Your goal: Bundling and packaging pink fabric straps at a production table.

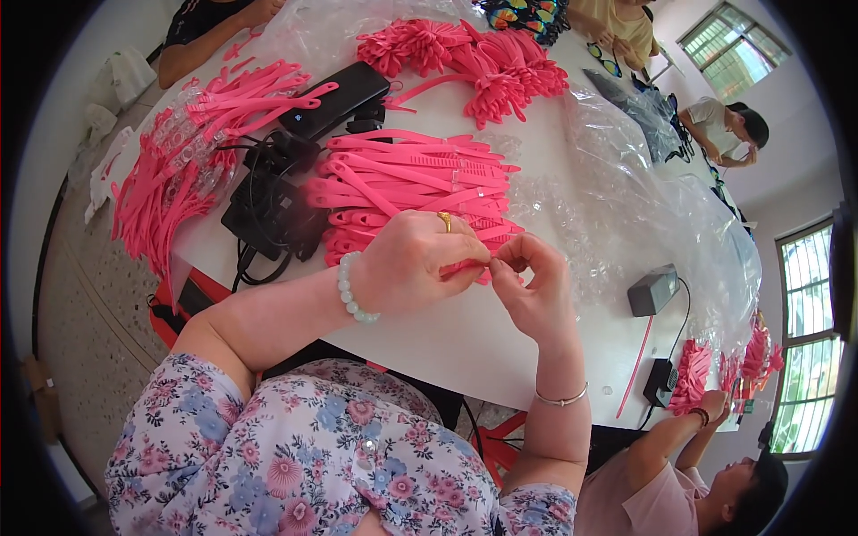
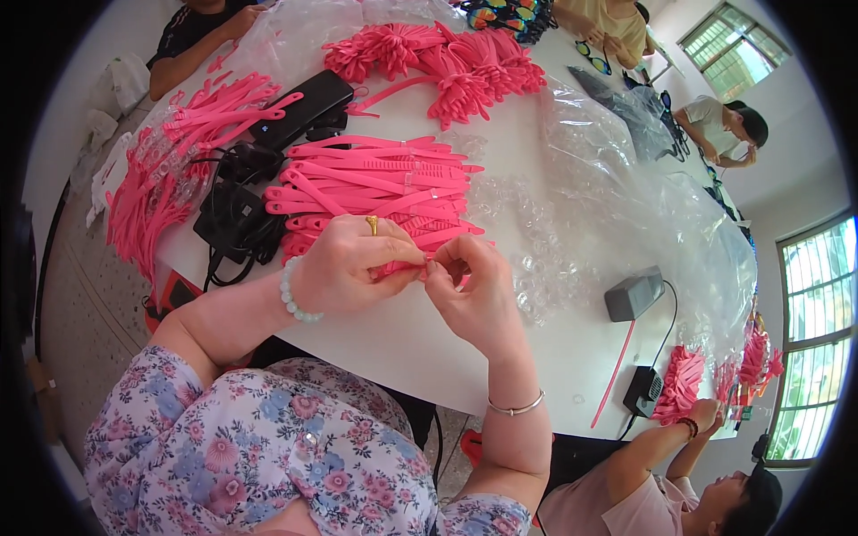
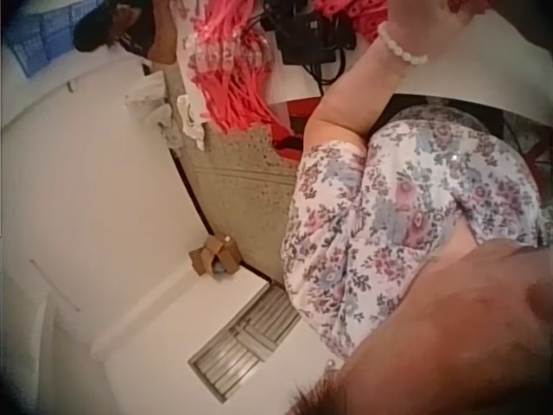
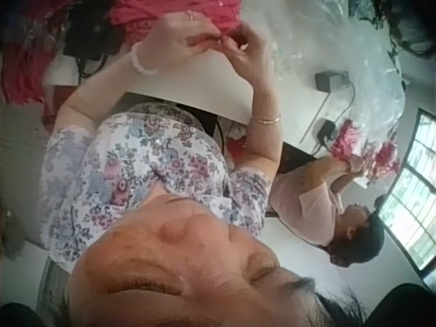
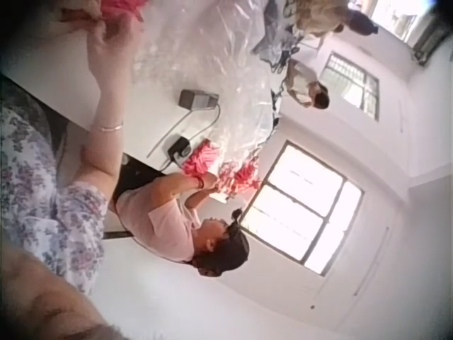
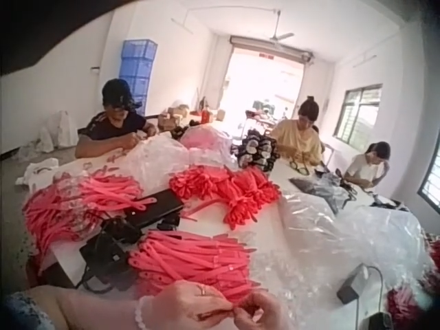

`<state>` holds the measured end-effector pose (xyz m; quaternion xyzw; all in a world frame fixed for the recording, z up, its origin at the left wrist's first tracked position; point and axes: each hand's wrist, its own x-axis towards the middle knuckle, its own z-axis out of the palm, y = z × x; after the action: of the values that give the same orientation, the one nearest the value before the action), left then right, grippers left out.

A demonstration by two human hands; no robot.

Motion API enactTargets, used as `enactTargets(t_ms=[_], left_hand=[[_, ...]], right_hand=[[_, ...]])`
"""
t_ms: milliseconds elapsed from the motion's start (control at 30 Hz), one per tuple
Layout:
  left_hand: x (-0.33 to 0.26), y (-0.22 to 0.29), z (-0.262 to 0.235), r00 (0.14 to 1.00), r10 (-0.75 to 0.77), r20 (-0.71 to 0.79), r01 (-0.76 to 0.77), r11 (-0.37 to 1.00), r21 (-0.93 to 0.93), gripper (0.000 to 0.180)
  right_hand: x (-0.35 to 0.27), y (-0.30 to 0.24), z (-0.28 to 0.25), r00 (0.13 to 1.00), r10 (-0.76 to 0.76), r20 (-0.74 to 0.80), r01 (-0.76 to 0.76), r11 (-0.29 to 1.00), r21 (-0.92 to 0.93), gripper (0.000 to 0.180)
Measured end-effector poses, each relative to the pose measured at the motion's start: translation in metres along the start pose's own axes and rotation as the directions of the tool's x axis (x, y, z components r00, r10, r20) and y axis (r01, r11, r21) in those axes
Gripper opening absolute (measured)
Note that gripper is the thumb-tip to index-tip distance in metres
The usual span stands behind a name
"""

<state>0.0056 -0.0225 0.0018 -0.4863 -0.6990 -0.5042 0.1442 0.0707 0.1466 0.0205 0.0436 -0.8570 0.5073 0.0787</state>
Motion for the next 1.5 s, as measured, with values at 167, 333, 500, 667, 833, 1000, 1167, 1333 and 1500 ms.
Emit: enactTargets(t_ms=[167, 333, 500, 667, 833, 1000, 1167, 1333, 1500], left_hand=[[0.0, -0.005, 0.0, 0.999, -0.036, -0.013, 0.035, 0.996, -0.08, 0.022], [0.0, -0.003, -0.002, 0.996, -0.084, -0.022, 0.081, 0.99, -0.113, 0.021], [0.003, 0.004, -0.009, 0.989, -0.144, -0.03, 0.137, 0.978, -0.155, 0.016], [0.003, 0.003, -0.007, 0.992, -0.127, -0.013, 0.122, 0.975, -0.183, 0.016], [-0.001, -0.004, -0.002, 0.991, -0.129, -0.029, 0.119, 0.967, -0.227, 0.015], [-0.002, -0.003, -0.003, 0.969, -0.237, 0.064, 0.245, 0.921, -0.302, 0.016], [-0.005, -0.003, -0.003, 0.945, -0.314, 0.091, 0.321, 0.839, -0.44, 0.017], [-0.005, -0.002, -0.004, 0.933, -0.35, 0.087, 0.342, 0.782, -0.521, 0.017], [-0.002, -0.004, -0.01, 0.88, -0.427, 0.209, 0.461, 0.66, -0.593, 0.033]], right_hand=[[0.0, -0.002, 0.007, 0.986, -0.135, -0.095, 0.105, 0.959, -0.264, 0.008], [-0.001, -0.003, 0.01, 0.956, -0.265, -0.123, 0.192, 0.887, -0.421, 0.009], [0.001, -0.015, 0.006, 0.948, -0.284, -0.146, 0.258, 0.95, -0.176, 0.009], [-0.001, -0.002, 0.002, 0.974, -0.224, -0.04, 0.219, 0.971, -0.101, 0.004], [0.001, -0.007, -0.004, 0.971, -0.238, -0.011, 0.234, 0.963, -0.132, 0.004], [0.0, -0.005, -0.008, 0.989, -0.147, 0.008, 0.147, 0.988, -0.052, 0.007], [-0.001, -0.002, -0.009, 0.996, -0.089, 0.026, 0.088, 0.995, 0.038, 0.009], [-0.003, -0.006, -0.009, 0.994, 0.105, 0.023, -0.107, 0.953, 0.282, 0.01], [-0.004, -0.008, -0.016, 0.996, 0.088, -0.018, -0.076, 0.936, 0.345, 0.013]])
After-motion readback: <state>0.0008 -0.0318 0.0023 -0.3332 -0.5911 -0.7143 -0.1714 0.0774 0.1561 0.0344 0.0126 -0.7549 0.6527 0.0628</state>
